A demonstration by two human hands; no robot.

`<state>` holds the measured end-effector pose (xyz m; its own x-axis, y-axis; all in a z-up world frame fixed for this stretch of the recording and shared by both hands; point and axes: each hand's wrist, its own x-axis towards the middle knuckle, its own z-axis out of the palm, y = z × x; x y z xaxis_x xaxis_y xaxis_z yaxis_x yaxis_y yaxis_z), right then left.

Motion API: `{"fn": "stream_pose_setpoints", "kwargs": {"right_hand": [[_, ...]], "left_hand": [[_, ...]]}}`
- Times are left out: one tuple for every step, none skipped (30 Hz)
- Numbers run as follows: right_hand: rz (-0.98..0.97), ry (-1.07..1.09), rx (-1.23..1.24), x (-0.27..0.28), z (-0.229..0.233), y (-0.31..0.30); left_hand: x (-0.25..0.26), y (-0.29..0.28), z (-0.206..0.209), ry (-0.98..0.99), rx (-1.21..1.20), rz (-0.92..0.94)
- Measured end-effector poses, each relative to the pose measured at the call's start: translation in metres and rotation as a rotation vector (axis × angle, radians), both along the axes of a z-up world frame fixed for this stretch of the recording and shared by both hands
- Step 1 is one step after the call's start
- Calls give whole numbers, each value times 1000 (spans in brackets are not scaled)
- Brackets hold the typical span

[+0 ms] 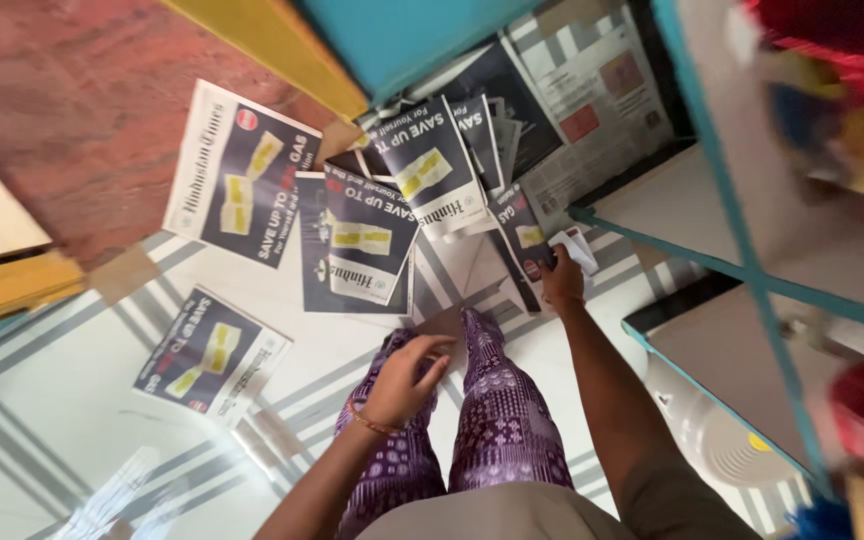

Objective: The person repeatedly picks up newspapers from a pile on the floor, unfolds them, and folds them into smaller sections. The folded newspapers are then placed on a nearby shelf.

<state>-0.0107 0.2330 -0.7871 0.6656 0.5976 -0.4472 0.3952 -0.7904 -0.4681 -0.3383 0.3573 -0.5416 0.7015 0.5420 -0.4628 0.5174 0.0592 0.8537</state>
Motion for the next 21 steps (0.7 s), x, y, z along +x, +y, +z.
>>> {"fn": "stream_pose_setpoints", "kwargs": {"right_hand": [[-20, 26, 28, -6, 28, -5], [-45, 51, 57, -13, 56, -11], [-84, 89, 45, -20, 86, -17], [-122, 123, 38, -26, 117, -20], [-160, 159, 33, -32, 150, -22], [-75, 96, 122, -36, 182, -27], [10, 32, 209, -41, 214, -32], [96, -35, 300, -45, 245, -33], [125, -48, 326, -48, 276, -32], [149, -60, 351, -54, 308, -33], [172, -72, 375, -59, 339, -32], [179, -49, 405, -65, 370, -36], [186, -25, 435, -69, 399, -37], [215, -5, 470, -69, 429, -35], [259, -7, 517, -75, 460, -39], [313, -9, 576, -78, 488, -37], [368, -11, 634, -81, 515, -34], [448, -41, 690, -81, 541, -30], [528, -73, 744, -81, 566, -25], [606, -96, 786, -84, 589, -29], [659, -139, 833, -87, 609, -33]], "left_hand": [[-2, -5, 23, -7, -12, -5], [-6, -10, 46, -15, -43, 24], [-9, -14, 68, -23, -75, 53], [-11, -15, 89, -35, -102, 81], [-14, -15, 109, -46, -97, 92], [-17, -17, 127, -57, -91, 106], [-20, -19, 145, -68, -85, 120], [-22, -17, 161, -96, -125, 158], [-25, -14, 175, -124, -167, 194], [-29, -9, 189, -150, -210, 225], [-30, -1, 201, -190, -370, 393], [-34, 2, 216, -214, -541, 553], [-40, 11, 231, -245, -584, 650], [-42, 24, 243, -291, -621, 764], [-45, 33, 256, -325, -549, 758], [-48, 45, 269, -366, -463, 758], [-52, 53, 283, -357, -335, 727], [-57, 60, 296, -348, -207, 697], [-62, 68, 308, -336, -79, 668], [-68, 70, 318, -258, -84, 571], [-73, 74, 328, -180, -88, 474]]}}
